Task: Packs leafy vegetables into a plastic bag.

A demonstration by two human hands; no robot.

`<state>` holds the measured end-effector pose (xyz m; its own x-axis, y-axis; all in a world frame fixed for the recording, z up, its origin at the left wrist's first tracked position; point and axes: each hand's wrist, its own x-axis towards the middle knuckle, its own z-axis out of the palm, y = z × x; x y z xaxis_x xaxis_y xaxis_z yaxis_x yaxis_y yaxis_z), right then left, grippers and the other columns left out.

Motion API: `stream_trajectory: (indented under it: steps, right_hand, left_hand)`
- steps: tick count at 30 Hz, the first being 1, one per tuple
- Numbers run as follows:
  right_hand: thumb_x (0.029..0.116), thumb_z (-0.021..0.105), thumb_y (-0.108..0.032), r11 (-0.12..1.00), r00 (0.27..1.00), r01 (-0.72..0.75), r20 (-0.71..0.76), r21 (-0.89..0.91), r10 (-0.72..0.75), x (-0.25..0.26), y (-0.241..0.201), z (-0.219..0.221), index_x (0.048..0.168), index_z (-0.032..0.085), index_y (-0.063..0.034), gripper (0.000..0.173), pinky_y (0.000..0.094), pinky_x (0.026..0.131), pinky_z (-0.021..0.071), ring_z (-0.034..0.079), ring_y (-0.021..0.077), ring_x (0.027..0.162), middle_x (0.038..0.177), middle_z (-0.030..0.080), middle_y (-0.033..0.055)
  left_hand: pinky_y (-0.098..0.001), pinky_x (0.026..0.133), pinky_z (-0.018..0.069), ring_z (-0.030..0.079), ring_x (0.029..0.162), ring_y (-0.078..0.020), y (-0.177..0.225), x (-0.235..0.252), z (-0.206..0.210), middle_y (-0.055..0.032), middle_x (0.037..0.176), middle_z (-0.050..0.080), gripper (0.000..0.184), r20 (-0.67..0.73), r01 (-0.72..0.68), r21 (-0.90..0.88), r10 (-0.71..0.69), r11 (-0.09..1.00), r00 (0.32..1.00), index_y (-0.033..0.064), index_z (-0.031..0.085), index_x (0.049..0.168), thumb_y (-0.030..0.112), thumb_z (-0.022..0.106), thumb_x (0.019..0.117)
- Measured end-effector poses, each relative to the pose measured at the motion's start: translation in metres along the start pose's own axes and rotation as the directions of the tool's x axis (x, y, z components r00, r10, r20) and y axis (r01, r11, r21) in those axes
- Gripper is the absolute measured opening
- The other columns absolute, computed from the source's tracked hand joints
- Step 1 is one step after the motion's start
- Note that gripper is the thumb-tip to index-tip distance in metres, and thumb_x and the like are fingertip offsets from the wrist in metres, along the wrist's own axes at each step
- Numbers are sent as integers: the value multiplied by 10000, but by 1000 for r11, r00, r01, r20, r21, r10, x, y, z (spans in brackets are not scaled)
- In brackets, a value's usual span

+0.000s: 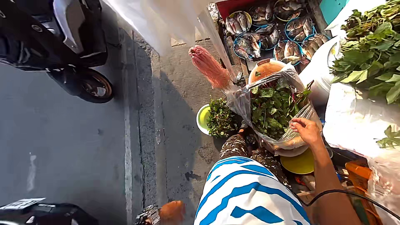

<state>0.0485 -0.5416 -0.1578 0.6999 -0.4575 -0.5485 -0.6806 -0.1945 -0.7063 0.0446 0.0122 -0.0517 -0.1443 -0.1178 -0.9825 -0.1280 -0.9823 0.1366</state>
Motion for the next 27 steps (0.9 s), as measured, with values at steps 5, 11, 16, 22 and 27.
stream_trajectory:
  steps: [5, 11, 16, 22, 27]
  right_hand:
    - [1045, 561, -87, 995, 998, 8, 56, -104, -2, 4, -14, 16, 1241, 665, 52, 263, 475, 937, 558, 706, 309, 1018, 1165, 701, 235]
    - [1039, 567, -100, 962, 976, 163, 176, -219, -125, 11, -26, 49, 1228, 678, 54, 268, 542, 964, 535, 697, 358, 1050, 1171, 699, 253]
    - [1041, 550, -105, 918, 919, 310, 326, -248, -222, 22, -34, 79, 1236, 664, 59, 279, 522, 972, 535, 690, 350, 1074, 1182, 693, 254]
    - [1036, 558, -103, 849, 808, 458, 521, -263, -274, 29, -68, 134, 1273, 643, 60, 300, 494, 953, 555, 699, 322, 1046, 1190, 691, 245]
    - [1022, 539, -97, 707, 644, 658, 682, -260, -348, 43, -92, 199, 1356, 579, 70, 375, 523, 911, 547, 696, 359, 996, 1112, 699, 254]
  left_hand:
    - [-606, 1051, 441, 613, 1187, -457, -2, 51, -119, -315, 1233, 638, 319, -349, -128, -91, 88, 988, 933, -99, 609, 1268, 128, 545, 1053]
    - [-485, 924, 546, 675, 1009, -316, 28, 73, -128, -250, 1166, 649, 329, -598, -469, -425, 149, 774, 787, -74, 581, 1283, 165, 487, 1077]
    - [-502, 900, 551, 686, 967, -335, 12, 91, -47, -257, 1132, 661, 323, -527, -407, -578, 57, 707, 848, -75, 583, 1280, 162, 515, 1072]
    - [-395, 816, 573, 681, 957, -227, -10, 90, 33, -191, 1146, 650, 279, -485, -450, -875, -312, 182, 817, -44, 576, 1255, 159, 489, 1085]
    - [-326, 779, 583, 681, 909, -157, -31, 86, 29, -124, 1072, 654, 237, -511, -578, -816, -445, -17, 735, -32, 591, 1198, 149, 487, 1088]
